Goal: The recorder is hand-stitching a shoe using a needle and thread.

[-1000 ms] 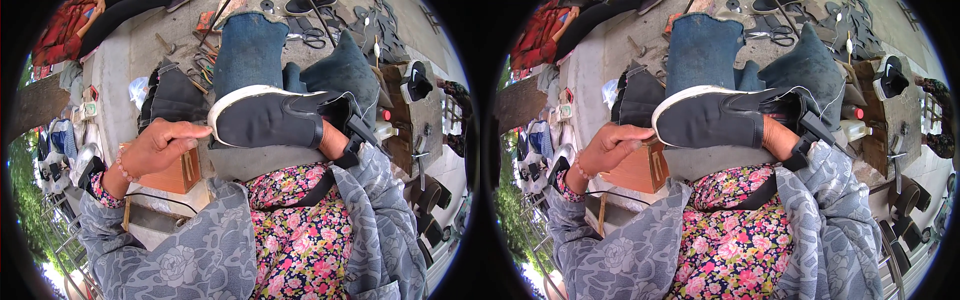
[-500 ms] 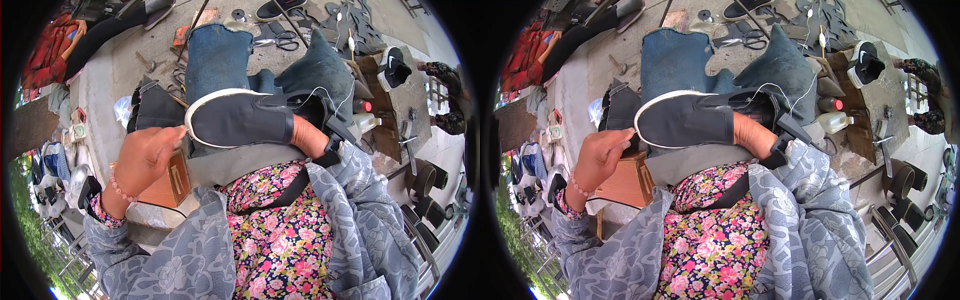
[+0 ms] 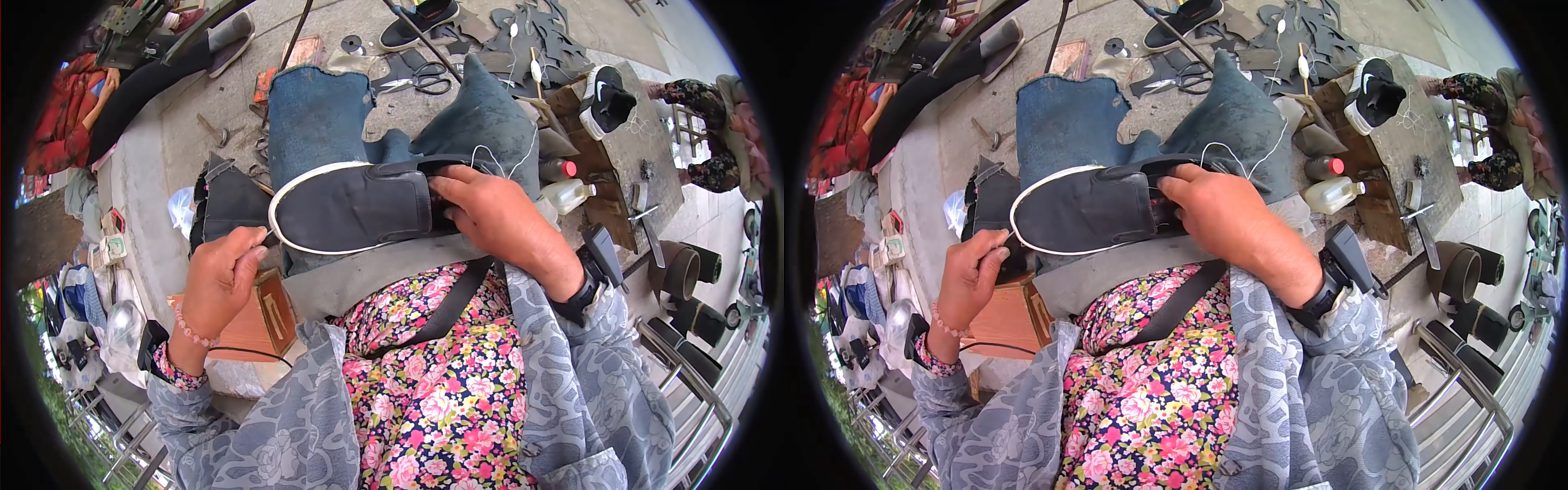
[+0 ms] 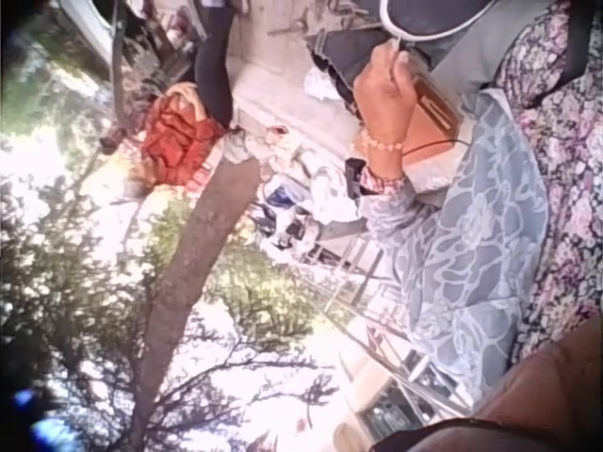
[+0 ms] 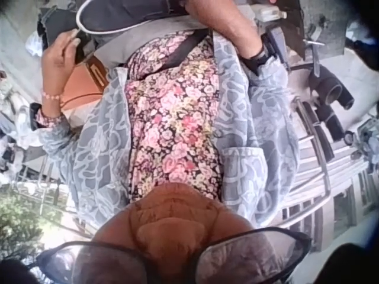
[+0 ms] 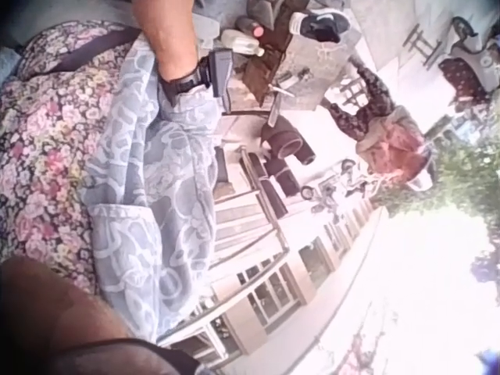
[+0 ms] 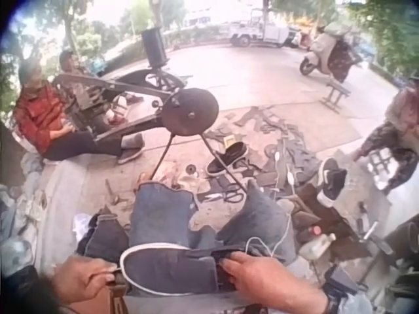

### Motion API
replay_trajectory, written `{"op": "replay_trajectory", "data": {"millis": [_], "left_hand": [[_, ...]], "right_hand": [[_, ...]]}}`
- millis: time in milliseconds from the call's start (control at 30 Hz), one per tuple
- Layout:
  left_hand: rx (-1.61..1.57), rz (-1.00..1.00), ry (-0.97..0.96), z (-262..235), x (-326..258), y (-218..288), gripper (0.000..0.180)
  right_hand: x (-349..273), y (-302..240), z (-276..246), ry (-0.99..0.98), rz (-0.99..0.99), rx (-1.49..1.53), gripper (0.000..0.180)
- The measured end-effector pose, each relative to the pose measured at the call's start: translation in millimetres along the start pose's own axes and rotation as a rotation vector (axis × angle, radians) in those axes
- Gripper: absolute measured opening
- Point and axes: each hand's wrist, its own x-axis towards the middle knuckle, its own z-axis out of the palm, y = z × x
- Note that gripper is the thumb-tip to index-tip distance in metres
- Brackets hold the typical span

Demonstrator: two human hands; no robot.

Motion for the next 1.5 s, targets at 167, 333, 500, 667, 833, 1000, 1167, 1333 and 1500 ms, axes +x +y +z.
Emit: {"op": "replay_trajectory", "data": {"millis": [167,333,500,667,833,1000,1167,1333,1500], "left_hand": [[-0.011,0.008,0.029,4.3,-1.5,0.6,0.016],[-0.026,0.034,0.027,4.6,-0.6,0.5,0.015],[-0.030,0.024,0.016,3.8,0.6,1.1,0.014],[-0.047,0.009,0.009,3.3,1.1,0.5,0.014],[-0.062,0.014,0.004,2.3,-0.6,-1.3,0.014],[-0.117,0.040,0.034,5.8,-1.7,-6.9,0.015],[-0.186,0.004,0.086,13.1,-6.7,-7.8,0.016],[-0.184,-0.052,0.019,4.4,-4.7,-7.0,0.012],[0.040,0.037,-0.158,-21.0,8.7,-3.2,0.007]], "right_hand": [[-15.4,11.2,-24.9,-0.176,-0.032,-0.070,0.024],[-35.3,34.3,-57.9,-0.234,-0.089,0.354,0.019],[-41.6,40.7,-57.3,-0.358,-0.080,0.601,0.014],[-27.6,36.9,-15.8,-0.240,-0.165,1.512,0.018],[-10.5,27.3,20.1,-0.021,0.350,1.816,0.017],[32.6,13.4,50.4,-0.283,0.597,1.200,0.026],[62.3,0.4,68.8,-0.465,0.976,2.102,0.049],[99.5,-12.4,95.3,-1.098,2.049,3.208,0.049],[95.8,-11.0,106.7,-1.430,2.945,3.073,0.048]]}}
